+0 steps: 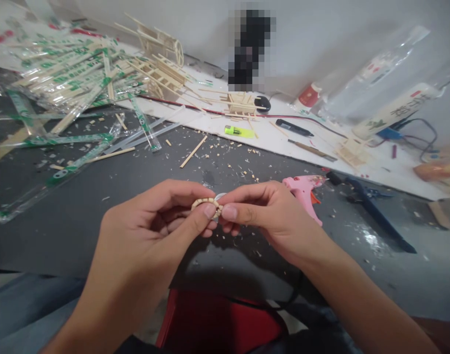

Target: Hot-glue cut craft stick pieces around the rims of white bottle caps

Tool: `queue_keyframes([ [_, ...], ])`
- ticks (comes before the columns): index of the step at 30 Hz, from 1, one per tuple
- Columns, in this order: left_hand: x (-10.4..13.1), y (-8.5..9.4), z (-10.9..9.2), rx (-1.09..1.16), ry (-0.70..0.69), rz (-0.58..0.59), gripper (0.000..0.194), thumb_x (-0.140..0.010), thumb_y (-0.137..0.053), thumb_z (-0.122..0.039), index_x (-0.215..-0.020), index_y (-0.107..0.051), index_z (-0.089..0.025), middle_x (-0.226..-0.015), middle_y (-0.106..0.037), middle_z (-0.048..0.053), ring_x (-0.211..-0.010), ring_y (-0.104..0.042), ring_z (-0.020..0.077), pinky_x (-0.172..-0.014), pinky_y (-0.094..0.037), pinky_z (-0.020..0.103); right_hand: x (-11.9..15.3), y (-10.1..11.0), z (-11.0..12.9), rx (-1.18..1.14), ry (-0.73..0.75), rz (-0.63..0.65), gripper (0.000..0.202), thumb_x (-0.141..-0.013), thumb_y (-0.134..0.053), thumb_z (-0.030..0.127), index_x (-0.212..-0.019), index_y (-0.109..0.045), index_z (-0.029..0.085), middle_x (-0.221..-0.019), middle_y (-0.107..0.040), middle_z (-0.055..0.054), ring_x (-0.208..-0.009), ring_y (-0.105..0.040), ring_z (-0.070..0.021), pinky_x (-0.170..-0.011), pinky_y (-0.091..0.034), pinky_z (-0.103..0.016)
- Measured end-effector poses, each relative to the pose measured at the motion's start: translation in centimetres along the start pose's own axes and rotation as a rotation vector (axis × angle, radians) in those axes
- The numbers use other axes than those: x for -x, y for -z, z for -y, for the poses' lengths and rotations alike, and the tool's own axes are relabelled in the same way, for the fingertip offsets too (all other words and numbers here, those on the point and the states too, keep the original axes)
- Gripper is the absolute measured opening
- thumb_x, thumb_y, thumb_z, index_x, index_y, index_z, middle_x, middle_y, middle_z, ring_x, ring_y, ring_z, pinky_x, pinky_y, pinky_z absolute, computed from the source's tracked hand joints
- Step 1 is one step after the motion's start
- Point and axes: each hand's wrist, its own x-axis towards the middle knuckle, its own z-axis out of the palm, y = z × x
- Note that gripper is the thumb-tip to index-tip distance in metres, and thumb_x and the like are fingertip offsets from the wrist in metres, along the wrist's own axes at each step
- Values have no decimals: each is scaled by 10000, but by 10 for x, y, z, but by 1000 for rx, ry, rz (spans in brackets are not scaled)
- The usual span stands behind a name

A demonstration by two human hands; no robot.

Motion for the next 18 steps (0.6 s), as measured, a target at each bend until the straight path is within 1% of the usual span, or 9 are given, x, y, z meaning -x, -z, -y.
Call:
queue_keyframes([
  [2, 0, 1, 1, -16, -16, -4, 111, -823, -807, -223, -847, -796, -330, -601, -781, -130, -563, -755, 75, -534, -540, 40, -1, 2, 2, 7, -18, -48, 46, -830, -882, 279, -866, -859, 264, -730, -780, 51, -663, -646, -69, -643, -518, -174],
  [4, 0, 3, 3, -26, -38, -2, 120, -826, -809, -218, -845, -791, -336, -608, -780, -140, -554, -744, 60, -549, -536, 24, -1, 6, 9, 97, 11, -102, 58, -810, -879, 283, -854, -847, 263, -701, -753, 58, -637, -622, -80, -619, -497, -196],
  [6, -1, 3, 5, -25, -50, 8, 127, -834, -805, -216, -853, -787, -340, -623, -781, -147, -548, -741, 51, -559, -538, 16, 0, 11, 19, 377, 79, -173, 46, -804, -860, 260, -829, -824, 247, -703, -742, 58, -645, -613, -95, -617, -471, -221],
  [9, -2, 3, 5, -19, -63, 20, 114, -846, -800, -229, -868, -787, -340, -674, -791, -144, -548, -743, 46, -571, -553, 20, 5, 20, 30, 989, 146, -281, 61, -837, -779, 181, -794, -784, 224, -717, -737, 53, -665, -601, -113, -628, -425, -258],
  [11, -2, 2, 4, -11, -68, 23, 102, -851, -799, -240, -872, -788, -338, -695, -792, -139, -556, -745, 49, -579, -565, 30, 12, 27, 31, 1219, 107, -267, 103, -871, -719, 156, -817, -776, 224, -740, -739, 52, -671, -596, -119, -636, -415, -270],
  [13, -3, 1, 3, 6, -66, 24, 92, -850, -796, -243, -873, -786, -332, -680, -783, -129, -552, -741, 58, -568, -571, 43, 23, 34, 26, 1279, 59, -218, 123, -901, -682, 161, -898, -780, 235, -824, -762, 45, -709, -614, -129, -662, -429, -272],
  [15, -3, -1, 0, 27, -54, 28, 65, -841, -798, -255, -865, -782, -313, -654, -773, -111, -536, -732, 74, -541, -576, 66, 37, 44, 20, 1307, 65, -197, 146, -932, -663, 204, -1004, -779, 254, -954, -782, 27, -792, -644, -149, -716, -450, -281],
  [16, -3, -2, -1, 36, -46, 33, 48, -837, -799, -263, -859, -779, -302, -645, -769, -101, -529, -728, 83, -529, -580, 80, 46, 50, 16, 1326, 82, -248, 139, -947, -654, 245, -1018, -773, 258, -978, -781, 15, -812, -651, -162, -733, -453, -291],
  [18, -3, -4, -4, 49, -29, 45, 33, -838, -802, -278, -858, -777, -287, -645, -764, -87, -534, -727, 95, -527, -588, 101, 61, 65, 11, 1380, 92, -500, 168, -967, -631, 358, -974, -751, 241, -938, -768, -20, -800, -653, -196, -739, -451, -322],
])
